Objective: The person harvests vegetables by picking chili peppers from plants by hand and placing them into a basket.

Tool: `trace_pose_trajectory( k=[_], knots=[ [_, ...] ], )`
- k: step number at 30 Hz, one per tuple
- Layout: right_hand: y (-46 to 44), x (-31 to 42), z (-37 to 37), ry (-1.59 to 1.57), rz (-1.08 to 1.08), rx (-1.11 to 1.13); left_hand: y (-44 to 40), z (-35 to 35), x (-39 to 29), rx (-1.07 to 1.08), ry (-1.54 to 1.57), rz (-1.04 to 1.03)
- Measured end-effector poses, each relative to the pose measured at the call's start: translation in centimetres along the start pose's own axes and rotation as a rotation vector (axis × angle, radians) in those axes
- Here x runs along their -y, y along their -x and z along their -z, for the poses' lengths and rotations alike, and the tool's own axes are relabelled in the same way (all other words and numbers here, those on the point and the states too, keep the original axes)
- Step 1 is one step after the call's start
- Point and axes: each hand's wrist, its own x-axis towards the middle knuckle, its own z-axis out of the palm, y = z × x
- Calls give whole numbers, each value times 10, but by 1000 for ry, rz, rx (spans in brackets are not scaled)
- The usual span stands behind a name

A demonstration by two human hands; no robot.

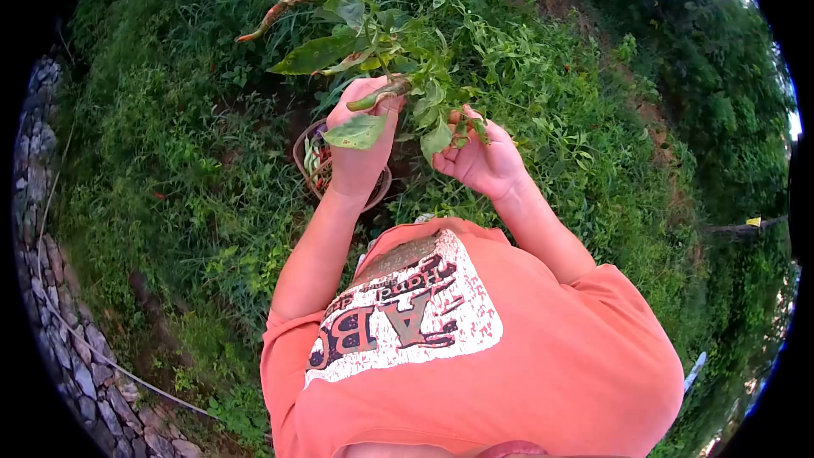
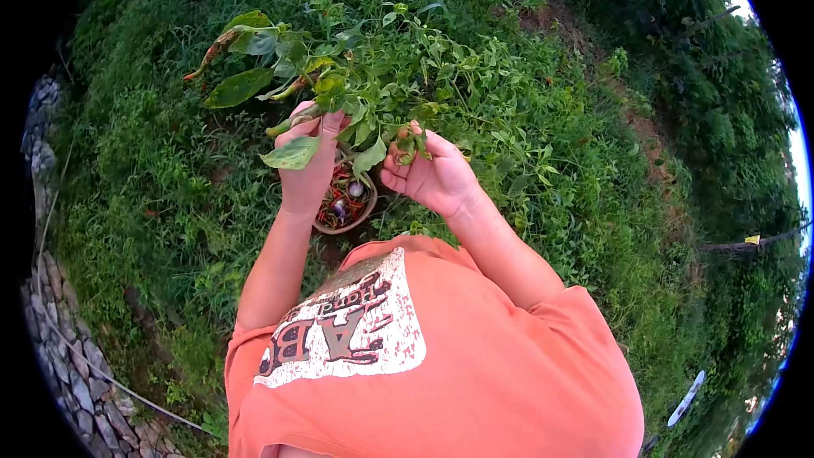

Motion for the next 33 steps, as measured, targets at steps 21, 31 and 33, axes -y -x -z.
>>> trace_pose_trajectory(
  k=[21, 31, 33],
  knots=[
    [3, 7, 0, 696, 188, -116, -1, 6, 5, 45, -75, -21],
    [-2, -21, 19, 345, -171, -21, -13, 14, 25, -2, -26, 99],
    [-19, -48, 42, 493, -307, -154, -17, 22, 38, -17, -72, 135]
  ],
)
